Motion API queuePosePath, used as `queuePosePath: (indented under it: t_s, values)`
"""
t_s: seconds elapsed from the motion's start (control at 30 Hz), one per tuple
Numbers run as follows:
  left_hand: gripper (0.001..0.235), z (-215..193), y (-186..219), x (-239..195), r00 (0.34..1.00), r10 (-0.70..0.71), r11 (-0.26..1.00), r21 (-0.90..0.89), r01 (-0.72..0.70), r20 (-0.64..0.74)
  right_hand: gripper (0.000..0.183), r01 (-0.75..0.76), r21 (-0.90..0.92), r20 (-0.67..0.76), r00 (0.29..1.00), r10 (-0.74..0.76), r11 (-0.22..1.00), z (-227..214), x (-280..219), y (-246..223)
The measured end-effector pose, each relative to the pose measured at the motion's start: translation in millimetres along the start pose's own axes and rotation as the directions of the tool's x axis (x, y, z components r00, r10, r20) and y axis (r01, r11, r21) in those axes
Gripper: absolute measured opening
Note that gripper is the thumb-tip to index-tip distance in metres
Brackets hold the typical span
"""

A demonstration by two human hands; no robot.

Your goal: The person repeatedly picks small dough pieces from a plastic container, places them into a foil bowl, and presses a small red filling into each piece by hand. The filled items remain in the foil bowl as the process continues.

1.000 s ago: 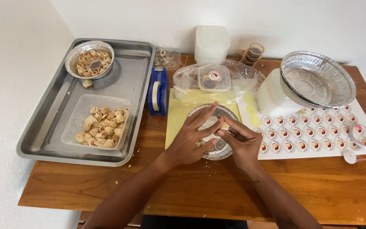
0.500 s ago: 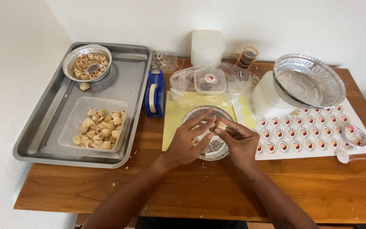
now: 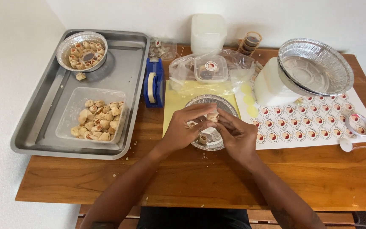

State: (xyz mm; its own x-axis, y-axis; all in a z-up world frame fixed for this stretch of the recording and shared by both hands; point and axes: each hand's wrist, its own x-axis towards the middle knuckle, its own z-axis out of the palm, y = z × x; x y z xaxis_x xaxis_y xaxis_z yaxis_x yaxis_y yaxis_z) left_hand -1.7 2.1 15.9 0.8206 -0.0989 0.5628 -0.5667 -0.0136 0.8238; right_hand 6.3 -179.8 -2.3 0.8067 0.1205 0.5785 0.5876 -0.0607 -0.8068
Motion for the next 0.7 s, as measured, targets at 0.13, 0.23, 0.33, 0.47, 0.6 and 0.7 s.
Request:
queuePosePath:
  t_s: [0.13, 0.23, 0.33, 0.47, 0.6, 0.7]
  values:
    - [0.031, -2, 4, 0, 0.999, -0.036, 0.999, -0.024, 0.036, 0.003, 0.047, 0.022, -0.004, 0.002, 1.0, -0.022, 1.0, 0, -1, 3]
    - [0.03, -1, 3, -1, 0.996, -0.08, 0.995, -0.056, 0.079, -0.028, 0.046, 0.049, -0.02, -0.012, 0.999, -0.05, 0.999, 2, 1, 0]
    - [0.029, 0, -6, -5, 0.991, -0.13, 0.987, -0.097, 0.126, -0.04, 0.043, 0.055, -0.029, -0.029, 0.998, -0.056, 0.998, 2, 3, -1]
    - [0.033, 1, -14, -6, 0.971, -0.175, 0.978, -0.145, 0.152, -0.161, 0.035, 0.088, -0.022, -0.043, 0.995, -0.089, 0.996, 2, 8, -2]
    - [0.035, -1, -20, -6, 0.933, -0.241, 0.952, -0.251, 0.174, -0.267, 0.027, 0.116, -0.021, -0.063, 0.991, -0.117, 0.993, 4, 11, -5]
    - [0.035, -4, -27, -5, 0.916, -0.257, 0.948, -0.264, 0.177, -0.309, 0.026, 0.09, -0.009, -0.057, 0.994, -0.09, 0.996, 4, 7, 1]
